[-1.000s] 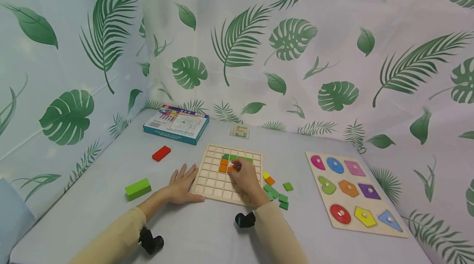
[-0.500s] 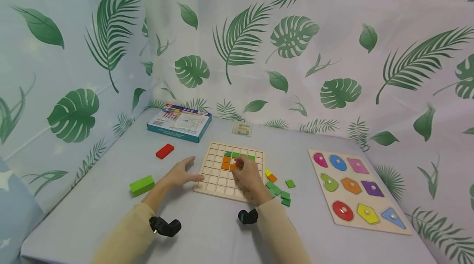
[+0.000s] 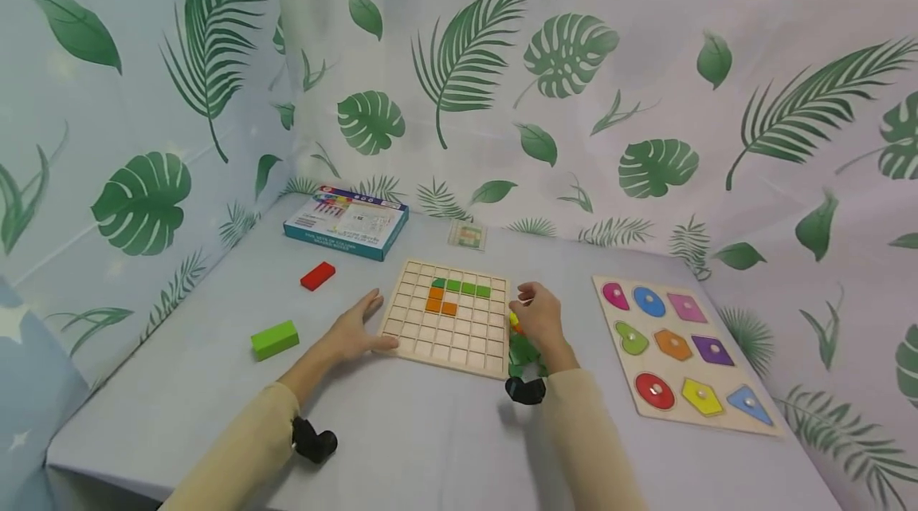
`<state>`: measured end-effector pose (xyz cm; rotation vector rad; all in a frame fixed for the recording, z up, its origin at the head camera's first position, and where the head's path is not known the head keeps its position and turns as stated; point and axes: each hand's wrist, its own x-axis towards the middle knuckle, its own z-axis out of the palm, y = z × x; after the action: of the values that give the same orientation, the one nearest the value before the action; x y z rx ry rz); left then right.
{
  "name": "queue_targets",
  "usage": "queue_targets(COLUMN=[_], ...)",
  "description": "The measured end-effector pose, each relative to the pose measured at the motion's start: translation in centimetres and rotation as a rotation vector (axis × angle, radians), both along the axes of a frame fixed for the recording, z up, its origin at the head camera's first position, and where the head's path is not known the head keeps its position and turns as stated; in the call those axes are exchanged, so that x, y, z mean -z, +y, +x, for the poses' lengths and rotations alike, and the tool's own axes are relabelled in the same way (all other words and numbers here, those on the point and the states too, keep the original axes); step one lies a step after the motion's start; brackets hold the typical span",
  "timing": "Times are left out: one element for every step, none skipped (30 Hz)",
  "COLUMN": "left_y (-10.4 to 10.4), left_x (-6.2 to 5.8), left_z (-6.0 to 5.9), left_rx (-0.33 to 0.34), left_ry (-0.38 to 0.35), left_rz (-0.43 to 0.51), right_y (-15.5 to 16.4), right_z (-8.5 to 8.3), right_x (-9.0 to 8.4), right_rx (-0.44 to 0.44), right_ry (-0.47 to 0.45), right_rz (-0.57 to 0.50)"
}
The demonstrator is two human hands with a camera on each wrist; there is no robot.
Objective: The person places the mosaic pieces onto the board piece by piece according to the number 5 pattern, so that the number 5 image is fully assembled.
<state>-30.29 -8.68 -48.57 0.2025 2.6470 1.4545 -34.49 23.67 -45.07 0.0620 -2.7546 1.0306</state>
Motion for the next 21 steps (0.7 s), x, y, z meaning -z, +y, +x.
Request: queue_targets(left_y=[0.0, -0.1, -0.1, -0.1, 0.0, 0.0, 0.0, -0.1, -0.1, -0.1, -0.1, -0.1, -0.1, -0.1, 0.0, 0.0, 0.0, 0.0, 0.0, 0.1, 0.2], left_x=[-0.1, -0.1, -0.2, -0.2, -0.3, -0.3, -0.3, -0.2, -0.2, -0.3, -0.3, -0.3, -0.4, -0.5, -0.6, -0.6, -0.7, -0.8, -1.0, -1.1, -1.2], left_z=[-0.1, -0.1, -0.2, -0.2, -0.2, -0.2, -0.2, -0.2, -0.2, -0.2, -0.2, -0.2, -0.3, -0.3, -0.3, -0.4, -0.5, -0.6, -0.7, -0.8, -0.9], left_rx=[0.005, 0.005, 0.007, 0.015, 0.023, 0.032, 0.041, 0.05, 0.063, 0.076, 0.089, 0.099, 0.11, 0.122, 0.132, 0.14, 0.148, 0.16, 0.173, 0.186, 0.199], left_ry=[0.001, -0.004, -0.008, -0.009, -0.01, -0.013, -0.016, -0.016, -0.011, -0.005, 0.0, 0.003, 0.007, 0.011, 0.011, 0.01, 0.009, 0.006, 0.001, -0.001, 0.002], left_rz=[-0.015, -0.032, -0.043, -0.057, -0.071, -0.088, -0.104, -0.116, -0.129, -0.146, -0.163, -0.18, -0.2, -0.218, -0.233, -0.249, -0.267, -0.293, -0.315, -0.328, -0.347], right_y=[0.4, 0.8, 1.0, 1.2, 1.4, 1.5, 1.4, 1.4, 1.3, 1.2, 1.1, 1.1, 1.0, 1.0, 0.9, 0.9, 0.9, 0.9, 0.9, 0.9, 0.9], right_z=[0.0, 0.1, 0.1, 0.2, 0.3, 0.3, 0.3, 0.3, 0.3, 0.3, 0.3, 0.3, 0.3, 0.2, 0.2, 0.2, 0.2, 0.1, 0.1, 0.1, 0.2], right_x=[-0.1, -0.2, -0.3, -0.3, -0.3, -0.2, -0.1, 0.1, 0.2, 0.3, 0.4, 0.5, 0.6, 0.7, 0.7, 0.7, 0.7, 0.7, 0.6, 0.5, 0.3], right_rx=[0.009, 0.012, 0.016, 0.015, 0.015, 0.014, 0.011, 0.008, 0.007, 0.006, 0.009, 0.009, 0.01, 0.01, 0.012, 0.013, 0.01, 0.012, 0.016, 0.025, 0.035], right_ry=[-0.05, -0.093, -0.134, -0.168, -0.199, -0.225, -0.241, -0.246, -0.249, -0.249, -0.246, -0.239, -0.232, -0.227, -0.225, -0.222, -0.219, -0.222, -0.227, -0.226, -0.232], right_rz=[0.016, 0.029, 0.035, 0.047, 0.052, 0.057, 0.062, 0.071, 0.081, 0.089, 0.097, 0.105, 0.116, 0.122, 0.126, 0.128, 0.133, 0.132, 0.131, 0.132, 0.136])
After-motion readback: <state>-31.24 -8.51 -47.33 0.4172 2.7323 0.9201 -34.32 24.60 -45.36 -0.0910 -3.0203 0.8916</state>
